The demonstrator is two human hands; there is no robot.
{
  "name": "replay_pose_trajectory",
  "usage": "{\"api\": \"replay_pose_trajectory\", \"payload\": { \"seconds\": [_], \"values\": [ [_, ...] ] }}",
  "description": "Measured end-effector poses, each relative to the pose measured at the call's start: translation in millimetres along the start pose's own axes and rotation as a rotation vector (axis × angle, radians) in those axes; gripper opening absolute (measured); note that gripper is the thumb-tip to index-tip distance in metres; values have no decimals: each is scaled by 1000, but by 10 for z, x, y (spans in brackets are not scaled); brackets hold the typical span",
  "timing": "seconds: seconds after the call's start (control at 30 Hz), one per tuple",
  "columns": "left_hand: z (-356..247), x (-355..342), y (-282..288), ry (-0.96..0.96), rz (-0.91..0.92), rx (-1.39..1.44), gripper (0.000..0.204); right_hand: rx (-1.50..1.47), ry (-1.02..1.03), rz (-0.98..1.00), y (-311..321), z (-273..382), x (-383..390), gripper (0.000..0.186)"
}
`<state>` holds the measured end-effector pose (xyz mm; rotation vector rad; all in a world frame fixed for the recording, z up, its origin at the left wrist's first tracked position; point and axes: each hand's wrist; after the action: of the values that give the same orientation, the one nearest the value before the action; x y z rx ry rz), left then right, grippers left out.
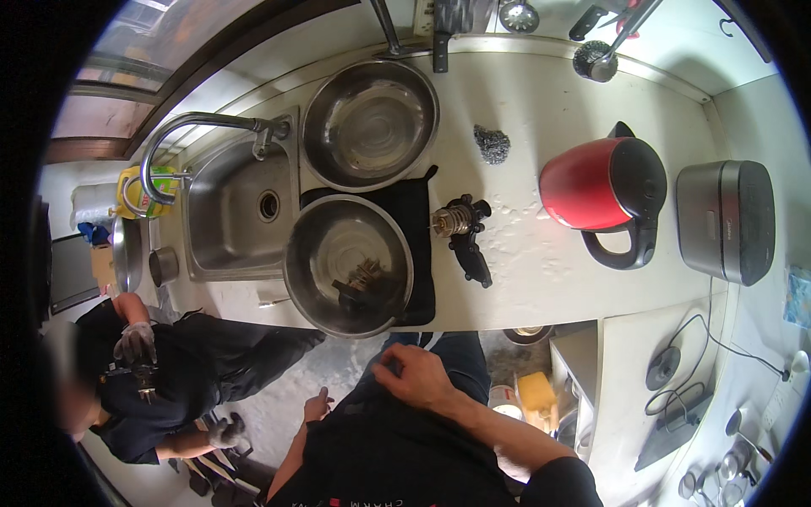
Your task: The person cleans a small mechanical component by hand under running water in a kitchen sink, repeatedly scrubbing and rinsing it. The person also handles a metal bowl and places the cleaned part into it.
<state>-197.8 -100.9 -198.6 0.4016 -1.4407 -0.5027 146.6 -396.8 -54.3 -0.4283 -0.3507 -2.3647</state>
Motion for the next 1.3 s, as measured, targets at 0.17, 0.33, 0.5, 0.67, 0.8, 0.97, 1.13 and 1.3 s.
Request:
{"api": "replay_pose_trajectory", "payload": {
  "seconds": [0.17, 0.33, 0.5, 0.67, 0.8, 0.97, 1.13, 1.3],
  "values": [
    [-136, 32, 21, -140, 7, -140, 53, 31, -2, -10, 64, 67, 12, 26],
    [-278, 142, 32, -130, 55, -43, 49, 26, -10, -94, 75, 76, 2, 28],
    [-177, 148, 57, -360, 62, -59, 48, 79, -97, -521, 586, -161, -153, 39],
    [-561, 529, 292, -313, 128, -234, 52, 389, -432, -402, 1372, -523, -663, 65],
    [-1395, 1205, 638, -426, 149, -132, 47, 312, -403, -203, 1381, -701, -929, 51],
    [-3039, 2774, 1051, -84, 1509, 1290, 41, 417, -205, -269, 1284, -380, -815, 39],
    [-3952, 2600, 422, -385, 1255, 1148, 43, 666, 366, -400, 1099, 102, -460, 23],
    [-3969, 2578, 470, -585, 1060, 1187, 41, 631, 189, -356, 1208, 564, -529, 20]
  ]
}}
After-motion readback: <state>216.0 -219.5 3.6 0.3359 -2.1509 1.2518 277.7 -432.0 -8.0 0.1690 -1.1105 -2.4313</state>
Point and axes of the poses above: each hand's wrist, its own x-axis away from the middle knuckle, its own y-axis out of the back of the hand, z = x × y, and after that the axes turned 3 degrees about y, right-handed
